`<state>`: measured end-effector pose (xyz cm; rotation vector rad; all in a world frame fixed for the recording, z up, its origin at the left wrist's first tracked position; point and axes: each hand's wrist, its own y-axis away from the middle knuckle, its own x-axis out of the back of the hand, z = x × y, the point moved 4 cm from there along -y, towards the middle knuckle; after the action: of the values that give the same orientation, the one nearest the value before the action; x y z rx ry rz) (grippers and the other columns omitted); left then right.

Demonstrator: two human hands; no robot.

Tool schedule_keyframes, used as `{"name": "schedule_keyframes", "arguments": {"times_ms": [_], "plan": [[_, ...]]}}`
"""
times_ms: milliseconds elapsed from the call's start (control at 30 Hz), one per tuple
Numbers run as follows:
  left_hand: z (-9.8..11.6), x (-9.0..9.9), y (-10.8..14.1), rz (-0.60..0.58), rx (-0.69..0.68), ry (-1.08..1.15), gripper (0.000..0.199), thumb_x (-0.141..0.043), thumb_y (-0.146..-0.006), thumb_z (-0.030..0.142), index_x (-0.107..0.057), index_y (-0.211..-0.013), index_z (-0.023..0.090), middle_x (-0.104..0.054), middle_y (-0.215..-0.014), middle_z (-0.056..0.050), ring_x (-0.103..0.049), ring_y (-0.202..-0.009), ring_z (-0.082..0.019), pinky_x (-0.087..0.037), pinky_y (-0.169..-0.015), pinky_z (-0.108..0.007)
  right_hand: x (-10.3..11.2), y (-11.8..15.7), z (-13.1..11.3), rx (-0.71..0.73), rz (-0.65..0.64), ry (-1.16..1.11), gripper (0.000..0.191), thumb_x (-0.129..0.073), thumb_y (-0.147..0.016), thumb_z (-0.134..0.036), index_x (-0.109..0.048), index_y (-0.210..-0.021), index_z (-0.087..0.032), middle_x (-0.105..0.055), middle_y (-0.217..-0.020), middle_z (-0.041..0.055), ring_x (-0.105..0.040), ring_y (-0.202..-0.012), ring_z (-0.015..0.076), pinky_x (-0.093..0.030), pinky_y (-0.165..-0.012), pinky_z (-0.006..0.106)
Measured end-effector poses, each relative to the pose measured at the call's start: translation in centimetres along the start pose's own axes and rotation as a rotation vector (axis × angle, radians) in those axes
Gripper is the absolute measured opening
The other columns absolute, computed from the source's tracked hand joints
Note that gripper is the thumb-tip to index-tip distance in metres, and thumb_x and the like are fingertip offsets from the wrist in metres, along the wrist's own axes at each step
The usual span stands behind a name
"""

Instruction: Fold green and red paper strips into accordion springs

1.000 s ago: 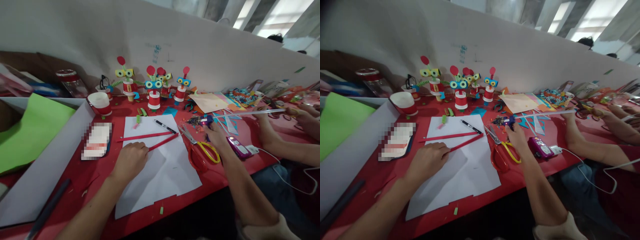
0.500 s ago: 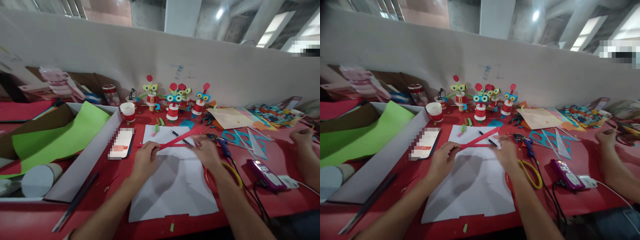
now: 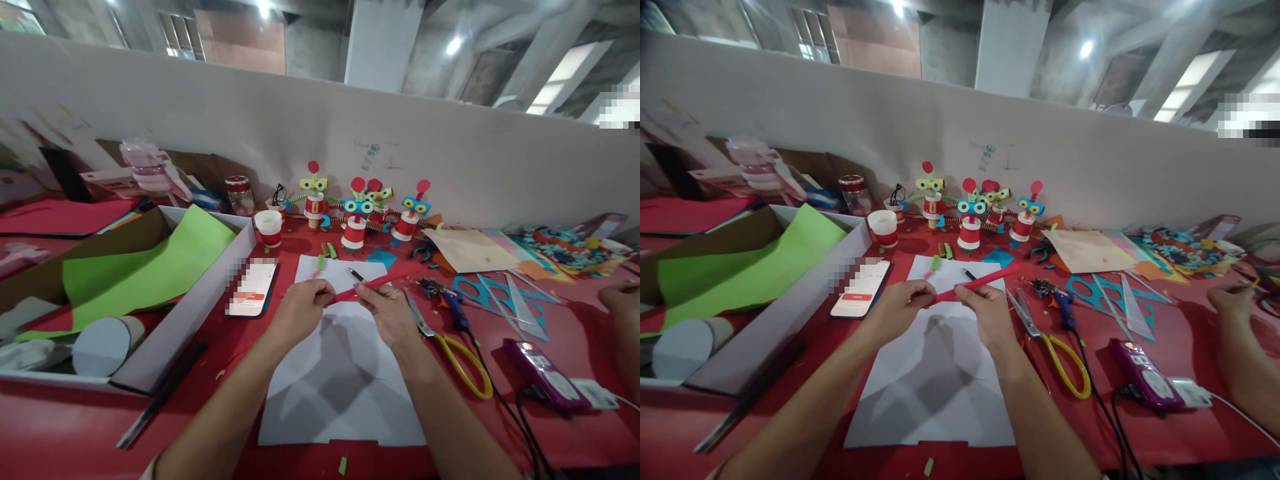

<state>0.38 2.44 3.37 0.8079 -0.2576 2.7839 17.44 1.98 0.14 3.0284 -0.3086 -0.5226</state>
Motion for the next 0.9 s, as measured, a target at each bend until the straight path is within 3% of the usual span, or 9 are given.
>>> {"name": "schedule_keyframes", "arguments": {"times_ms": [233,467,567,633,700,767,833,900], "plan": [[-1.5,0.2,-0.1,0.009,-0.038,0.002,0.018,-0.048,-0.08,0.025,-0.064,-0.074,0.022,-0.068,-0.073,0.001,-0.061,-0.072,-0.017,-0.046,-0.066,-0.027,1.3,-0.4,-1.3,0.045,0.081,-0.066,0.022,-0.087,-0.048,-0.031,-0.07,-0.056,-0.019,-0.068,-0.059,-0.0004,-0.058,-0.056,0.0113,-0.049,-0.057,0.026],[-1.8,1.2,-0.2,0.133,-0.118,-0.11,0.02,-0.046,-0.083,0.022,-0.065,-0.078,0.022,-0.071,-0.082,0.0,-0.065,-0.077,-0.017,-0.047,-0.069,-0.027,3.2,-1.1,-2.6,0.134,0.152,-0.177,0.02,-0.087,-0.048,-0.025,-0.069,-0.057,-0.019,-0.068,-0.06,-0.002,-0.06,-0.059,0.01,-0.049,-0.058,0.023],[-2.2,1.6,-0.2,0.161,-0.146,-0.232,0.022,-0.044,-0.084,0.019,-0.066,-0.079,0.022,-0.072,-0.081,-0.001,-0.064,-0.076,-0.018,-0.046,-0.071,-0.029,4.6,-1.4,-3.6,0.193,0.25,-0.221,0.024,-0.087,-0.046,-0.026,-0.069,-0.061,-0.02,-0.065,-0.058,-0.0037,-0.056,-0.054,0.0085,-0.046,-0.054,0.022],[-2.5,2.0,-0.2,0.223,-0.16,-0.348,0.025,-0.042,-0.084,0.016,-0.066,-0.081,0.021,-0.072,-0.082,-0.003,-0.064,-0.078,-0.019,-0.046,-0.077,-0.032,5.6,-1.2,-4.5,0.306,0.344,-0.191,0.024,-0.085,-0.049,-0.031,-0.066,-0.061,-0.021,-0.062,-0.057,-0.0044,-0.054,-0.053,0.0094,-0.045,-0.052,0.024],[-2.7,2.2,-0.2,0.299,-0.174,-0.46,0.027,-0.041,-0.084,0.012,-0.066,-0.084,0.021,-0.072,-0.085,-0.004,-0.064,-0.08,-0.02,-0.044,-0.083,-0.036,5.9,-0.5,-5.4,0.471,0.428,0.018,0.023,-0.074,-0.066,-0.043,-0.065,-0.064,-0.022,-0.063,-0.059,-0.0022,-0.055,-0.055,0.0121,-0.046,-0.055,0.027],[-2.6,2.2,-0.1,0.363,-0.224,-0.557,0.028,-0.042,-0.083,0.008,-0.066,-0.087,0.021,-0.072,-0.088,-0.005,-0.064,-0.082,-0.021,-0.041,-0.088,-0.039,5.1,0.6,-5.9,0.615,0.447,0.373,0.035,-0.053,-0.084,-0.051,-0.066,-0.069,-0.023,-0.067,-0.068,0.0033,-0.06,-0.065,0.0174,-0.048,-0.065,0.034],[-2.0,1.9,0.1,0.401,-0.323,-0.635,0.03,-0.043,-0.082,0.005,-0.066,-0.09,0.021,-0.072,-0.09,-0.006,-0.063,-0.084,-0.021,-0.039,-0.092,-0.041,3.5,1.5,-5.7,0.688,0.339,0.62,0.028,-0.058,-0.083,-0.048,-0.07,-0.076,-0.024,-0.073,-0.089,0.0073,-0.062,-0.09,0.0244,-0.044,-0.085,0.042],[-1.3,1.1,0.5,0.402,-0.454,-0.69,0.032,-0.042,-0.082,0.003,-0.067,-0.09,0.022,-0.072,-0.089,-0.005,-0.063,-0.085,-0.02,-0.037,-0.096,-0.041,1.1,2.4,-4.9,0.845,0.129,0.997,0.017,-0.065,-0.081,-0.041,-0.073,-0.086,-0.027,-0.073,-0.104,0.0056,-0.057,-0.106,0.0279,-0.035,-0.096,0.046]]}}
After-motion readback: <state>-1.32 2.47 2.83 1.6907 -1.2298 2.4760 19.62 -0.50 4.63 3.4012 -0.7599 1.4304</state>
